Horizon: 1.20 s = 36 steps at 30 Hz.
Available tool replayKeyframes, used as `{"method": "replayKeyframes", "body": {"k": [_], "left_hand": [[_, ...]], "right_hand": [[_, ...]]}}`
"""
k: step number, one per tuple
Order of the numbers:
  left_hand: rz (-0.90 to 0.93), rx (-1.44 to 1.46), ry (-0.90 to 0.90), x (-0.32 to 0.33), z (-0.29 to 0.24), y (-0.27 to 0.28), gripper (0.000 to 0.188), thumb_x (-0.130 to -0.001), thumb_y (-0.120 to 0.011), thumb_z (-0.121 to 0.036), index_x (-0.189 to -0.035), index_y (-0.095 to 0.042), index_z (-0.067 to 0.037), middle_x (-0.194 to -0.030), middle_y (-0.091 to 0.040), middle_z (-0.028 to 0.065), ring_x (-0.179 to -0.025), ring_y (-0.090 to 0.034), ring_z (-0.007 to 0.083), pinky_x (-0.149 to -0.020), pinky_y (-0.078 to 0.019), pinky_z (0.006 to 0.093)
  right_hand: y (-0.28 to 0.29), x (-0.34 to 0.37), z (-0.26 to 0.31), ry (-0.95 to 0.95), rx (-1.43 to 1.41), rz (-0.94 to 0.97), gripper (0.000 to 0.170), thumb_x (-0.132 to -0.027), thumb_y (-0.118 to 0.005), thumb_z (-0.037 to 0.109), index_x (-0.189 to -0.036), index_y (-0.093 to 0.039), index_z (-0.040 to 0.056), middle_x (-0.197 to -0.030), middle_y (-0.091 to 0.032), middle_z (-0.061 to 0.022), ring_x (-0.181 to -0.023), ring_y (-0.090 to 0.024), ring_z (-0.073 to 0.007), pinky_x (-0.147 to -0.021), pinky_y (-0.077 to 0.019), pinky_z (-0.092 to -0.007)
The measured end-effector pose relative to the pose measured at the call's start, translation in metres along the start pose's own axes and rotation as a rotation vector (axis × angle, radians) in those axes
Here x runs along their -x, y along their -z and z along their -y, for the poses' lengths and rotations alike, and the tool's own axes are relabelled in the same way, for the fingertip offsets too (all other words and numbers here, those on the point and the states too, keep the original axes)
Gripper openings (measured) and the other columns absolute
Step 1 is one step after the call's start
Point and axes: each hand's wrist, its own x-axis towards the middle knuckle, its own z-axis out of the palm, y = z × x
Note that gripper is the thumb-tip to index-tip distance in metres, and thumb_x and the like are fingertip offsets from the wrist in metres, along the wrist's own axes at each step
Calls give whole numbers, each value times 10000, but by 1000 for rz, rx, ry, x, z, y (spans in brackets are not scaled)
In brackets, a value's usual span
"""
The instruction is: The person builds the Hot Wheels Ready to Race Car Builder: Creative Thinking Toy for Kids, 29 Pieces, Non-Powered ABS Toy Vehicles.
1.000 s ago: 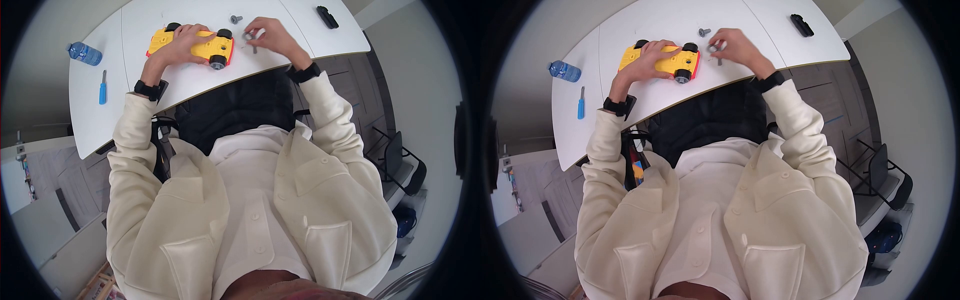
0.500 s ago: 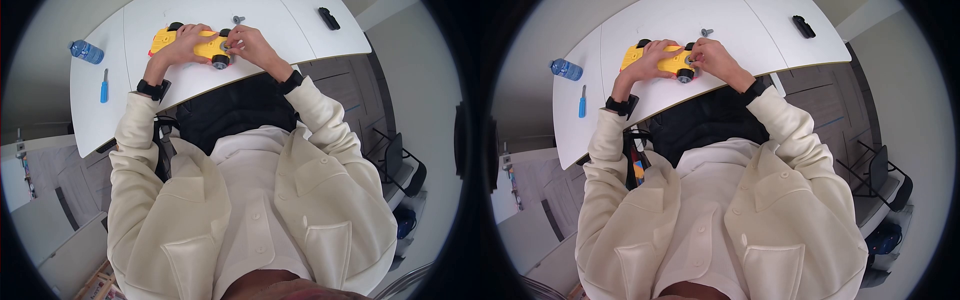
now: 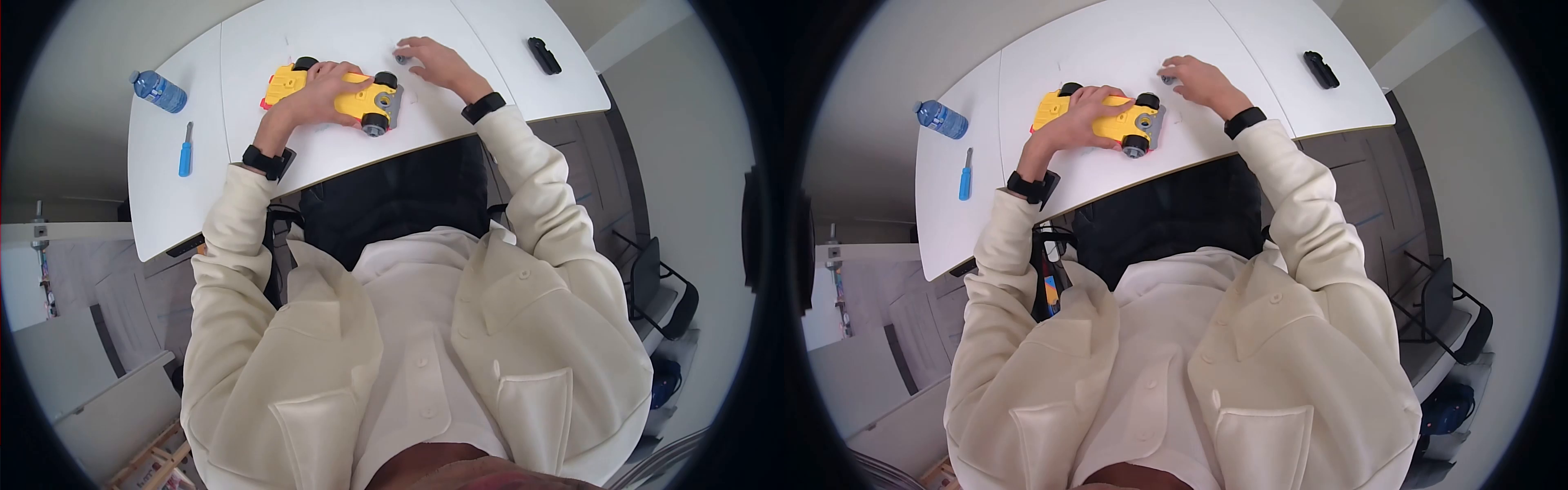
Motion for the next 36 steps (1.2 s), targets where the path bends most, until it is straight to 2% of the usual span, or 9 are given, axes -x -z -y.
{"method": "replayKeyframes", "body": {"k": [1,3,7,9,13,20,26,32,36], "left_hand": [[3,2,-16,0,1,0,814,-685,-864,-336,-1429,-549,-243,-1416,-445,54,-1353,-343,309,-1189,-187,433],[9,7,-26,1,3,-1,811,-691,-861,-335,-1432,-546,-241,-1413,-446,56,-1353,-344,309,-1191,-186,433],[-15,-21,-53,-2,12,-9,805,-690,-857,-333,-1428,-549,-235,-1403,-452,67,-1349,-358,300,-1190,-179,442],[-36,-27,-82,-3,17,-13,799,-681,-850,-322,-1419,-557,-229,-1398,-455,78,-1343,-371,292,-1189,-175,449],[-19,-1,-69,-2,13,-8,800,-678,-850,-308,-1418,-559,-222,-1397,-457,75,-1341,-371,292,-1191,-171,449],[-18,29,-64,-2,15,-10,794,-672,-855,-306,-1407,-571,-213,-1385,-463,59,-1345,-361,291,-1196,-161,453],[-36,20,-49,-1,12,-9,789,-665,-860,-309,-1397,-583,-212,-1374,-468,51,-1339,-365,286,-1191,-171,449],[-48,-3,-60,-1,14,-13,789,-672,-854,-322,-1402,-578,-208,-1361,-476,57,-1328,-381,283,-1180,-183,445],[-53,-6,-118,-1,16,-13,770,-698,-835,-341,-1408,-571,-201,-1366,-474,71,-1322,-382,281,-1177,-182,447]], "right_hand": [[-2,-3,-3,3,1,-2,277,-809,-714,54,-1081,-714,108,-1082,-690,-49,-1065,-624,-269,-895,-526,-375],[-7,-4,-6,-83,51,160,248,-803,-714,57,-1048,-728,94,-1082,-705,-61,-1020,-657,-284,-876,-543,-389],[12,-5,9,-224,-85,177,198,-800,-715,44,-997,-728,59,-1045,-715,-72,-929,-696,-255,-803,-573,-363],[24,0,22,-297,-516,-18,199,-790,-721,14,-986,-705,46,-1015,-707,-59,-867,-706,-203,-735,-584,-318],[41,13,60,-302,-814,26,217,-767,-743,-30,-954,-660,42,-1045,-654,-25,-903,-680,-160,-769,-603,-280],[33,21,83,-119,-745,40,210,-781,-737,-75,-950,-646,11,-1051,-643,-31,-962,-666,-156,-802,-621,-283],[37,23,83,-63,-622,-28,193,-774,-730,-88,-937,-659,-14,-1100,-671,-56,-918,-687,-205,-798,-611,-291],[34,26,75,-34,-589,42,209,-756,-753,-49,-957,-703,-22,-1096,-703,-87,-900,-692,-249,-777,-593,-321],[35,26,80,-11,-494,60,175,-775,-748,-46,-942,-697,-30,-1103,-703,-99,-909,-702,-233,-789,-610,-306]]}}
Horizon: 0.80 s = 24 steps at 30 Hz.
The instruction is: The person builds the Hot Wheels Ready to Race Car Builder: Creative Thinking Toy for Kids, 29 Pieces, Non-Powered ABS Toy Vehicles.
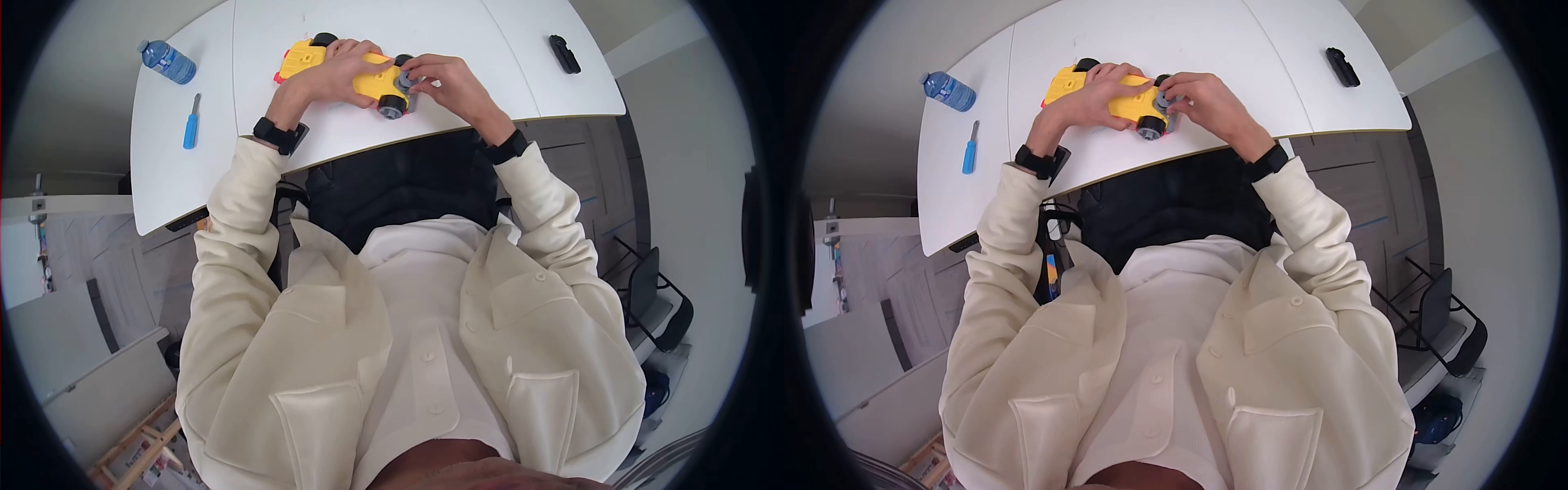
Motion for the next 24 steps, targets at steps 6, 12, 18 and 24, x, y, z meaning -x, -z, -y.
{"method": "replayKeyframes", "body": {"k": [6,12,18,24], "left_hand": [[30,4,6,-1,3,0,752,-716,-822,-347,-1411,-567,-213,-1386,-463,72,-1331,-366,282,-1178,-172,449],[48,27,-10,-1,3,0,750,-719,-822,-349,-1414,-564,-240,-1388,-457,64,-1336,-358,286,-1181,-159,468],[33,16,2,-1,5,-4,744,-721,-828,-354,-1409,-571,-240,-1398,-457,63,-1342,-353,290,-1185,-156,460],[60,29,26,-1,2,0,748,-715,-838,-356,-1404,-577,-225,-1396,-459,66,-1347,-352,290,-1190,-149,456]], "right_hand": [[0,2,6,-56,-15,44,253,-776,-741,-42,-1022,-691,-6,-1092,-706,-102,-884,-705,-243,-787,-600,-321],[-5,2,8,-16,129,50,350,-754,-735,-42,-1093,-696,33,-1099,-710,-116,-958,-697,-303,-858,-574,-361],[-9,3,11,124,199,-36,315,-753,-708,-27,-1059,-713,46,-1021,-716,-118,-919,-679,-298,-778,-554,-386],[11,-14,59,-484,715,194,250,-811,-710,143,-1050,-725,72,-924,-703,-95,-839,-671,-288,-683,-532,-397]]}}
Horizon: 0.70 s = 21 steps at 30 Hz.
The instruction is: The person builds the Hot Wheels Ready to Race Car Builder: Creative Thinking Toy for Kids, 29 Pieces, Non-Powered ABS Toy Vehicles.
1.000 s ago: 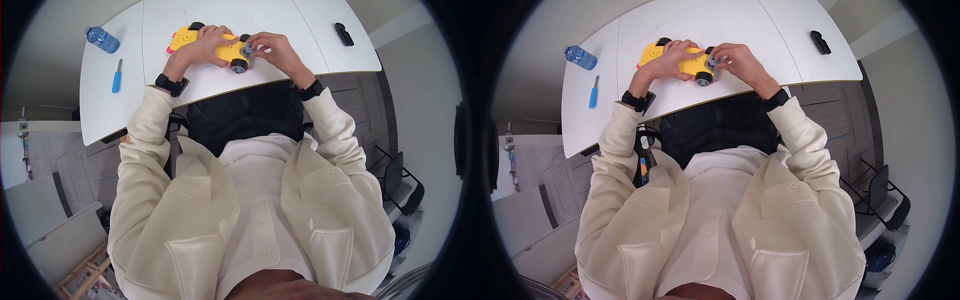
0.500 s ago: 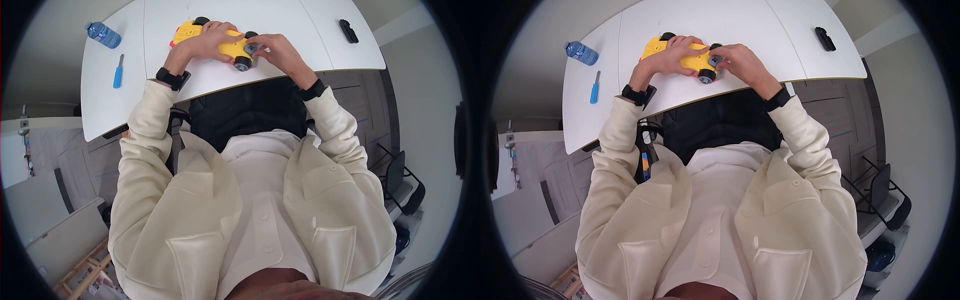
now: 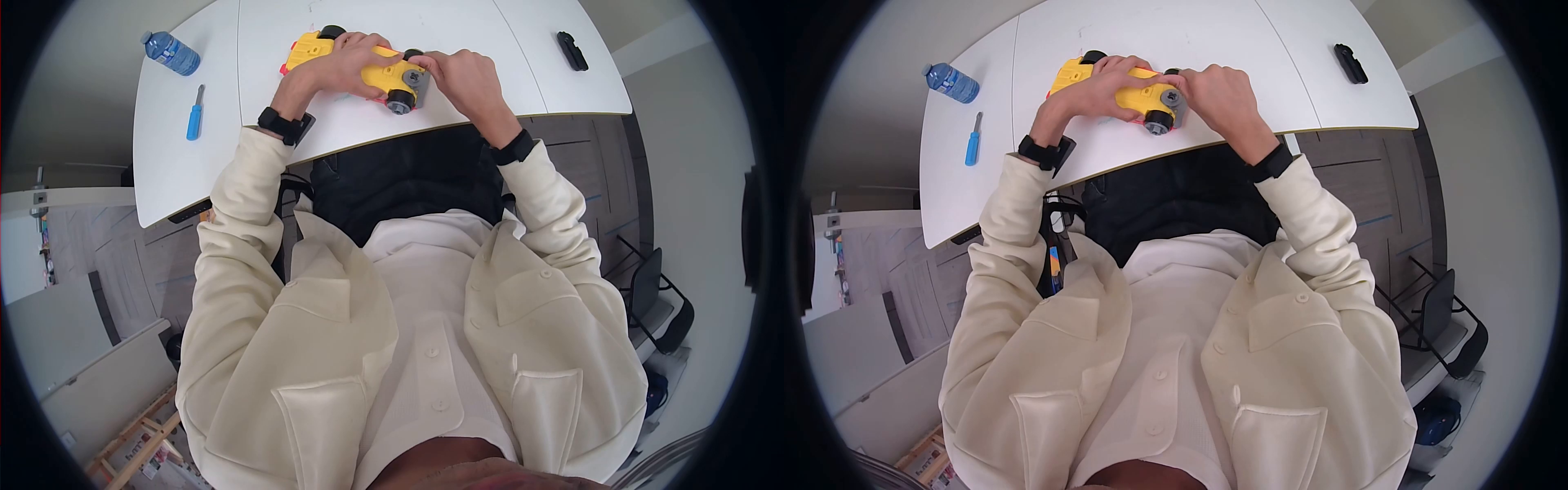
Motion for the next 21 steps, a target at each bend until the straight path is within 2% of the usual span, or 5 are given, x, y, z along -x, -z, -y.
{"method": "replayKeyframes", "body": {"k": [3,5,8,14,21], "left_hand": [[-33,-9,-1,0,1,-4,737,-715,-838,-359,-1394,-586,-223,-1389,-464,66,-1344,-355,289,-1190,-151,455],[-28,-7,-7,0,1,-3,733,-717,-836,-361,-1392,-588,-222,-1392,-462,66,-1344,-354,289,-1189,-152,455],[-22,8,-11,0,1,-2,725,-725,-829,-365,-1393,-587,-224,-1401,-459,65,-1345,-352,289,-1187,-152,457],[-37,5,-25,1,0,-3,692,-757,-803,-363,-1398,-583,-221,-1413,-455,64,-1346,-349,292,-1184,-151,454],[-21,3,-19,2,-2,1,699,-750,-806,-347,-1396,-580,-204,-1402,-461,76,-1345,-352,297,-1180,-156,453]], "right_hand": [[-19,-2,-15,64,-198,-70,244,-833,-715,127,-1072,-720,78,-966,-704,-119,-823,-676,-289,-710,-547,-377],[-32,-4,-22,458,-417,-319,152,-843,-673,99,-974,-730,51,-1038,-695,-88,-853,-675,-276,-724,-553,-372],[-50,-11,-26,644,-458,-306,196,-812,-646,-2,-992,-715,32,-1061,-677,-87,-887,-671,-265,-753,-559,-360],[-63,-10,-16,485,-546,-271,296,-730,-625,-97,-1013,-663,-18,-931,-574,-121,-892,-628,-289,-763,-551,-372],[-66,-8,-9,498,-426,-369,224,-727,-636,-90,-942,-615,-29,-929,-546,-124,-948,-588,-296,-735,-531,-371]]}}
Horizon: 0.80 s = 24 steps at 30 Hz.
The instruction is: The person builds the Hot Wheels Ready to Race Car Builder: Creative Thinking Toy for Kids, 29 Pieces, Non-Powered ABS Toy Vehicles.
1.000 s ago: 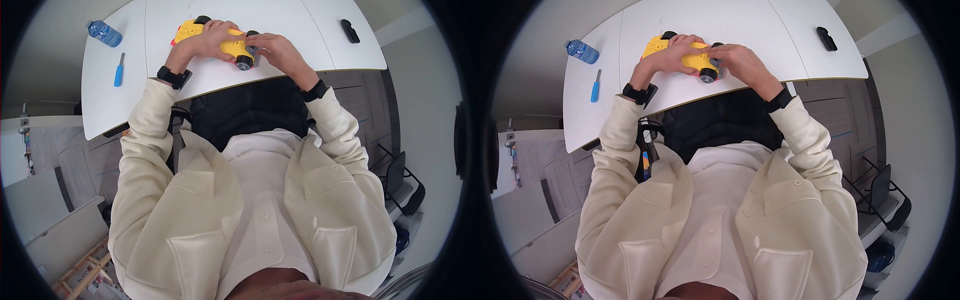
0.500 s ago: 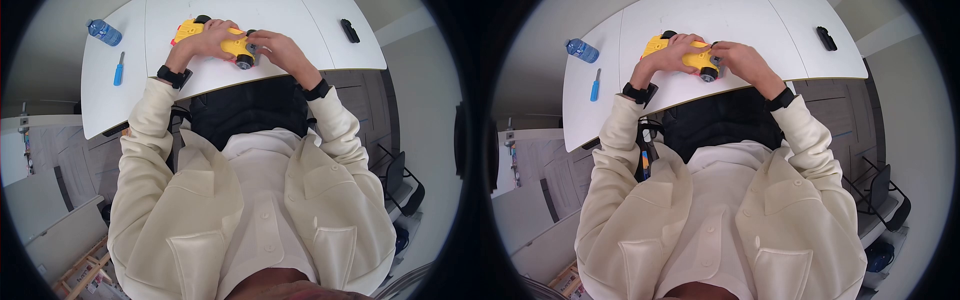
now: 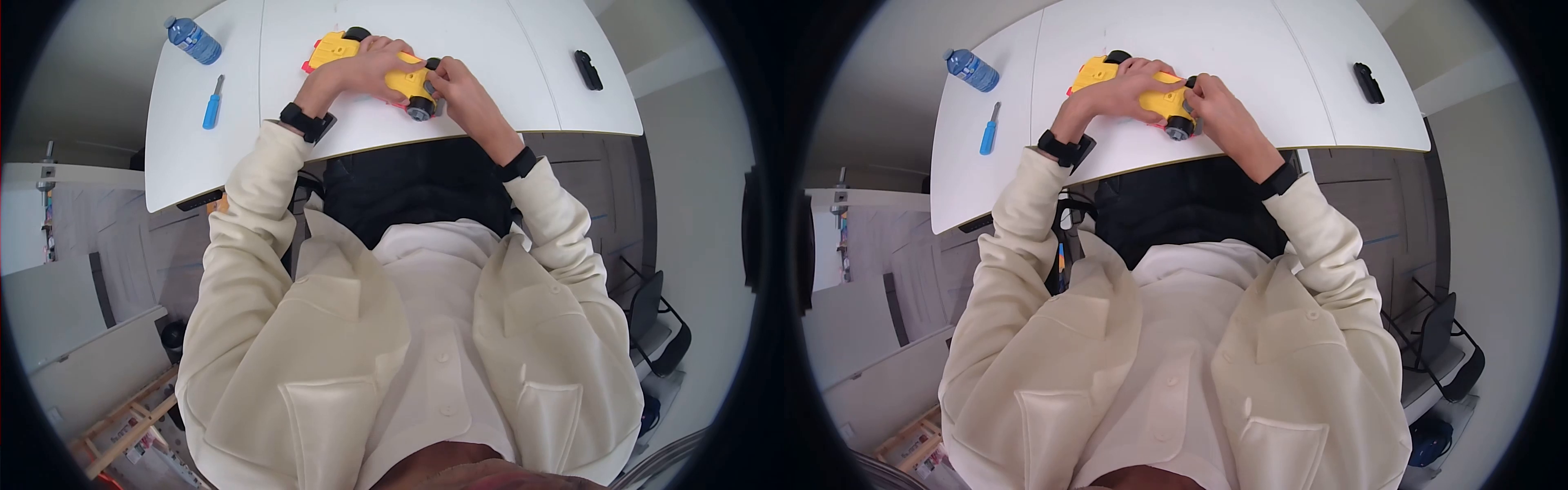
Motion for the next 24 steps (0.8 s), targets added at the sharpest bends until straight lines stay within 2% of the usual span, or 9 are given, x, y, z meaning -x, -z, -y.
{"method": "replayKeyframes", "body": {"k": [2,6,9,10,11,14,16,21,24], "left_hand": [[-5,-4,-5,-1,1,-1,708,-745,-811,-348,-1397,-578,-199,-1401,-463,78,-1347,-354,296,-1179,-160,451],[-3,-4,-8,-3,-3,2,725,-731,-819,-353,-1395,-579,-188,-1401,-465,81,-1357,-354,299,-1180,-173,448],[27,27,9,-2,-9,8,730,-720,-824,-330,-1393,-583,-183,-1417,-453,76,-1364,-342,308,-1186,-178,444],[33,26,37,-2,-11,11,734,-713,-828,-319,-1392,-584,-182,-1423,-448,73,-1365,-335,317,-1187,-183,446],[40,25,67,-2,-15,12,738,-707,-832,-307,-1391,-586,-182,-1430,-442,70,-1366,-327,326,-1188,-188,447],[54,52,94,-2,-18,12,732,-704,-829,-296,-1387,-591,-186,-1435,-437,67,-1366,-314,349,-1184,-204,454],[49,55,100,-2,-17,11,725,-706,-827,-298,-1384,-594,-186,-1432,-438,67,-1365,-313,353,-1181,-209,454],[8,63,19,-1,-2,4,692,-711,-827,-311,-1355,-614,-169,-1424,-445,62,-1356,-329,326,-1170,-212,449],[-21,115,11,-1,2,5,676,-721,-834,-291,-1345,-616,-150,-1417,-465,68,-1334,-369,307,-1151,-275,430]], "right_hand": [[2,0,0,-26,-47,15,182,-755,-641,-45,-934,-622,-15,-946,-551,-121,-952,-591,-297,-746,-533,-376],[12,0,6,22,114,58,129,-826,-622,61,-934,-642,-8,-980,-572,-125,-960,-602,-296,-771,-544,-384],[14,2,11,19,96,54,127,-844,-632,88,-920,-662,-9,-994,-578,-128,-966,-605,-293,-783,-552,-375],[20,1,15,-7,96,93,204,-877,-654,186,-924,-686,-10,-998,-580,-127,-980,-601,-285,-789,-558,-373],[21,2,18,-15,103,91,204,-877,-654,186,-924,-686,-10,-998,-580,-127,-980,-601,-285,-789,-558,-373],[22,4,22,-21,107,103,271,-851,-710,253,-941,-673,-1,-987,-564,-116,-992,-601,-280,-768,-553,-377],[22,4,24,17,167,125,481,-776,-776,409,-971,-676,-19,-1009,-558,-125,-1021,-593,-283,-765,-560,-374],[21,2,35,-30,239,196,545,-702,-834,387,-979,-666,-51,-1078,-539,-147,-1073,-571,-284,-764,-569,-372],[20,2,38,-45,247,213,513,-699,-835,348,-955,-664,-62,-1102,-540,-161,-1075,-563,-290,-768,-576,-373]]}}
